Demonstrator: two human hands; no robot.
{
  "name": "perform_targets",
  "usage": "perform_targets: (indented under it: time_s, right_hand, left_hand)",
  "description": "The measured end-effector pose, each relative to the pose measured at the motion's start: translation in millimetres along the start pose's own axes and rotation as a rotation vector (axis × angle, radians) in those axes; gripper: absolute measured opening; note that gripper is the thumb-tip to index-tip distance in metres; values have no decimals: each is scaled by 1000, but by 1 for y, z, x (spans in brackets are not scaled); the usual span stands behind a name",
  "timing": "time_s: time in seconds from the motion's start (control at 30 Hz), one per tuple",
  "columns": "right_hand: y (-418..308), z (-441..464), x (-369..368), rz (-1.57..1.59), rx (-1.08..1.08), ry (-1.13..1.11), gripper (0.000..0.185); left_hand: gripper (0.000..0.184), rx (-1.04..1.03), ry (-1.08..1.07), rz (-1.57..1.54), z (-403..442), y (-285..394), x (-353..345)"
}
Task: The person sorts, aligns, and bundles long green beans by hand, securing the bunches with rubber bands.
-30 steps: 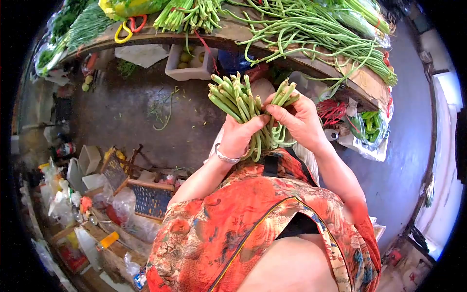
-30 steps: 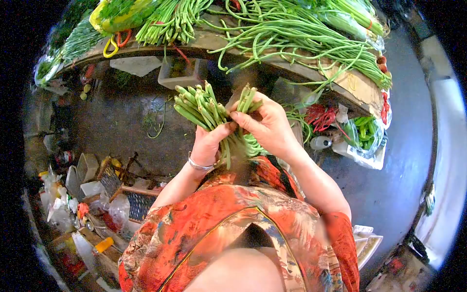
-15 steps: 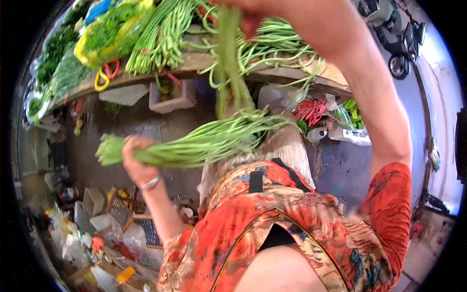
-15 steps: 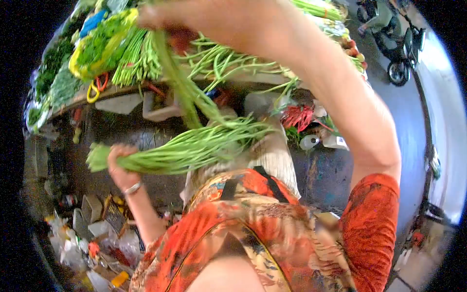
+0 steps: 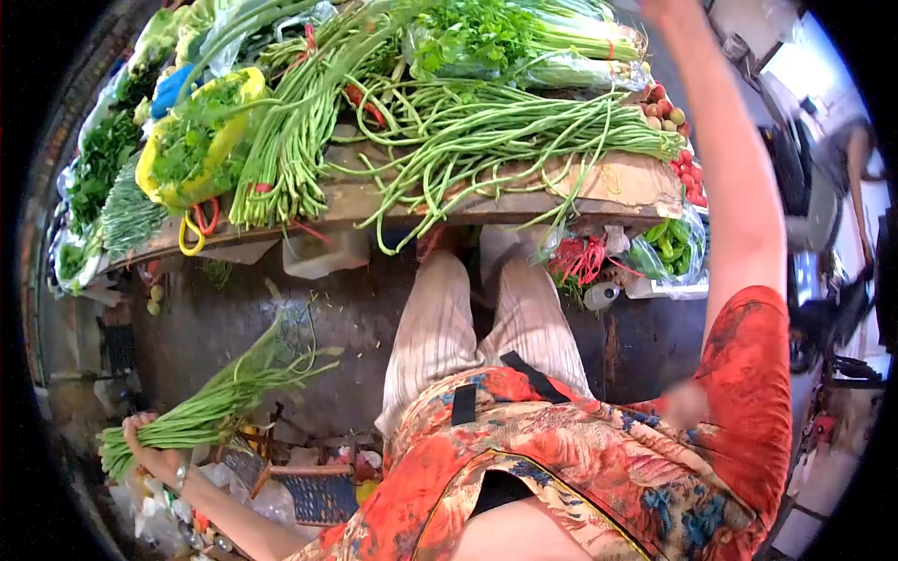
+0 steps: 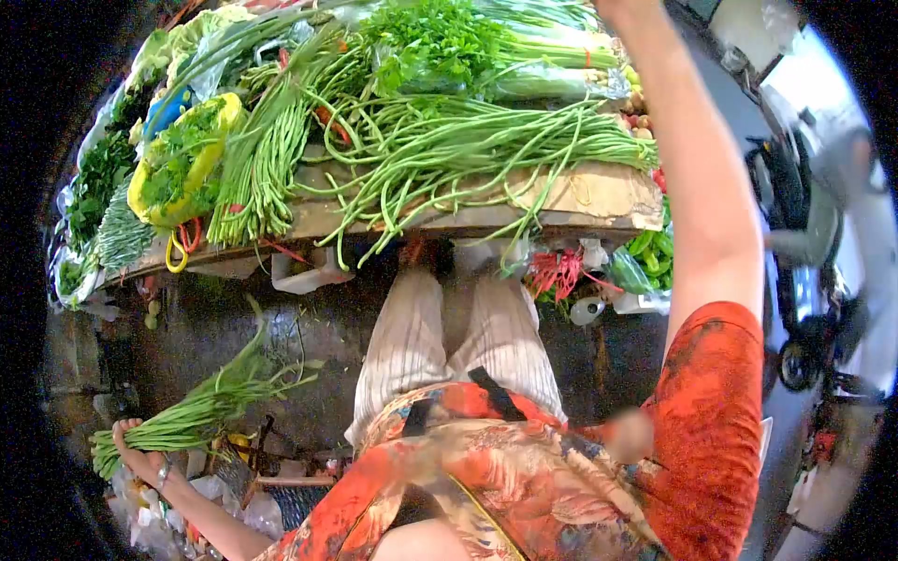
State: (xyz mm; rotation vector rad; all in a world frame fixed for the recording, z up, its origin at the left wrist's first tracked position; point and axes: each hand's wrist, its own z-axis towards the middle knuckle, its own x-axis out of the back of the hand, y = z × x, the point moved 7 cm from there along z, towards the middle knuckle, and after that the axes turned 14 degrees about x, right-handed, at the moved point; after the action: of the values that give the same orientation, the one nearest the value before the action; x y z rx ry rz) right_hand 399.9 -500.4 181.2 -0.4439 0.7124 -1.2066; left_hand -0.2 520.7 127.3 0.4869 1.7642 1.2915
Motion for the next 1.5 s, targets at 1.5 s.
perform_targets:
  time_s: [1.5]
  right_hand:
    - [32,-415,-371,401,-848,22,30]
  left_hand:
    - [19,680,-1217,-8,-273,-229,-484]
